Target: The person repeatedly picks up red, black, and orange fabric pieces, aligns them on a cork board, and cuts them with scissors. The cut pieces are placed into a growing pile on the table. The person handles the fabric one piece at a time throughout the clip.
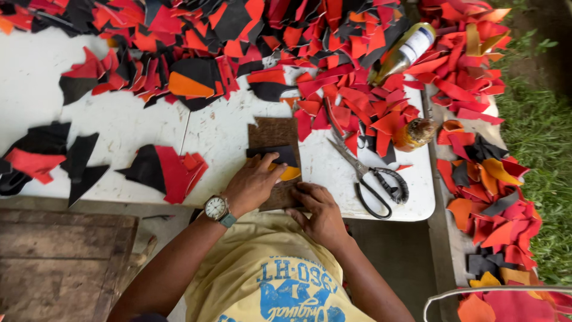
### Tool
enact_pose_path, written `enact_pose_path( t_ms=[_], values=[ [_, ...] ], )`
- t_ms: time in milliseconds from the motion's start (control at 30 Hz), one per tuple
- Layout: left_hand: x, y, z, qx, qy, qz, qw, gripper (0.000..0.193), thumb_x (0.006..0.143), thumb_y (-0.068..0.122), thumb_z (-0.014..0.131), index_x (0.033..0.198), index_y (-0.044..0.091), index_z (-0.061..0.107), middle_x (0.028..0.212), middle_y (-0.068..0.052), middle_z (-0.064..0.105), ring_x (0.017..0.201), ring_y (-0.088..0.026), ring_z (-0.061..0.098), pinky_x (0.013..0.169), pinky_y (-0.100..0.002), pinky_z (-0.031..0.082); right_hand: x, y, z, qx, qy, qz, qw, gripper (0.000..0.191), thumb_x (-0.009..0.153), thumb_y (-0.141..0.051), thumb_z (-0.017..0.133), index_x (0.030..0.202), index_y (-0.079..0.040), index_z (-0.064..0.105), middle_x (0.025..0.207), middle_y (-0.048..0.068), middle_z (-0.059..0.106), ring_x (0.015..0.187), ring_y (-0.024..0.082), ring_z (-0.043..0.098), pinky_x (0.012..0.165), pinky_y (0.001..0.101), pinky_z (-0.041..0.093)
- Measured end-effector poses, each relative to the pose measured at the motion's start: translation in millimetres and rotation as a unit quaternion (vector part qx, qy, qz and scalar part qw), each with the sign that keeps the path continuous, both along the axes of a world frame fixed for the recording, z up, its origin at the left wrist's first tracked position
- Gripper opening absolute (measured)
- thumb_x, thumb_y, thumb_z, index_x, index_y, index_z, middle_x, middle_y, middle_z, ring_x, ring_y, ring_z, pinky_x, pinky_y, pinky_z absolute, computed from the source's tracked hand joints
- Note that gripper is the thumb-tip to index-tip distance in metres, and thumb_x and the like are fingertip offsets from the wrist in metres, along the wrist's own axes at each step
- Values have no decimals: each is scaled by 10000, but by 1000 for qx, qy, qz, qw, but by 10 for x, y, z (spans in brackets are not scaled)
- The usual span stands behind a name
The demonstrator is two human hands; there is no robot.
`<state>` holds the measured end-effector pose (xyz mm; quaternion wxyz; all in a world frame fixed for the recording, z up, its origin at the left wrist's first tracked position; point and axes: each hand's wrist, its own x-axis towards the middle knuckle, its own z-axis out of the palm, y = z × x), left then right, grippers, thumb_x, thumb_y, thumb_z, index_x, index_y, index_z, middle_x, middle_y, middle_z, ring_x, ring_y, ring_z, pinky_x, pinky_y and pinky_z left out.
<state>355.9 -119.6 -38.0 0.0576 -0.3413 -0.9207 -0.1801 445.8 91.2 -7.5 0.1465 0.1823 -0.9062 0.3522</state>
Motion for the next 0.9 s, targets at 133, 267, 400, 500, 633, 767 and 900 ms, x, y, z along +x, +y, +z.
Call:
enact_pose_path(
  t_ms=[133,267,400,500,633,767,900],
  values=[
    [-3,164,157,-123,-61,10,991,610,916,98,540,1501,265,497,1499,-260,388,1112,-560,586,991,-570,457,110,393,150,32,22,-121,992,387,807,-191,829,1160,-57,743,1283,151,664,1143,351,642,940,420,527],
    [-5,233,278,-122,-112,-22,986,521,948,183,538,1463,215,467,1424,-234,410,1042,-499,614,1064,-665,360,178,857,182,183,84,-211,957,385,810,-155,785,1179,-49,748,1261,146,682,1109,401,630,948,476,479],
    [-16,244,333,-76,-108,-49,990,459,941,161,547,1396,192,504,1357,-192,454,1021,-436,642,1028,-707,364,163,1111,71,108,83,-147,980,316,878,-157,754,1178,-58,733,1257,130,695,1101,348,652,962,434,500],
    [-25,269,356,-95,-111,-51,988,405,955,182,555,1358,212,525,1327,-169,471,994,-445,643,1028,-694,381,144,1270,32,95,73,-115,986,279,870,-141,749,1140,-74,740,1233,108,712,1077,324,655,940,423,506],
    [-21,291,378,-106,-88,-26,990,426,929,156,572,1348,218,527,1330,-187,469,927,-474,650,1025,-662,408,115,1398,46,108,70,-106,986,264,840,-125,740,1100,-78,737,1213,81,721,1057,305,661,920,420,496],
    [-24,301,411,-90,-95,-7,991,432,933,197,580,1361,223,531,1386,-214,447,955,-473,654,1004,-675,397,99,1442,109,132,51,-161,977,266,821,-117,742,1085,-84,739,1211,71,726,1065,296,668,918,424,472],
    [-44,339,453,-117,-140,-17,983,496,910,256,591,1393,192,501,1414,-224,430,1007,-458,644,1000,-683,378,153,1421,181,148,73,-204,965,242,831,-145,762,1065,-88,740,1208,71,722,1112,305,659,969,435,467]
  ],
)
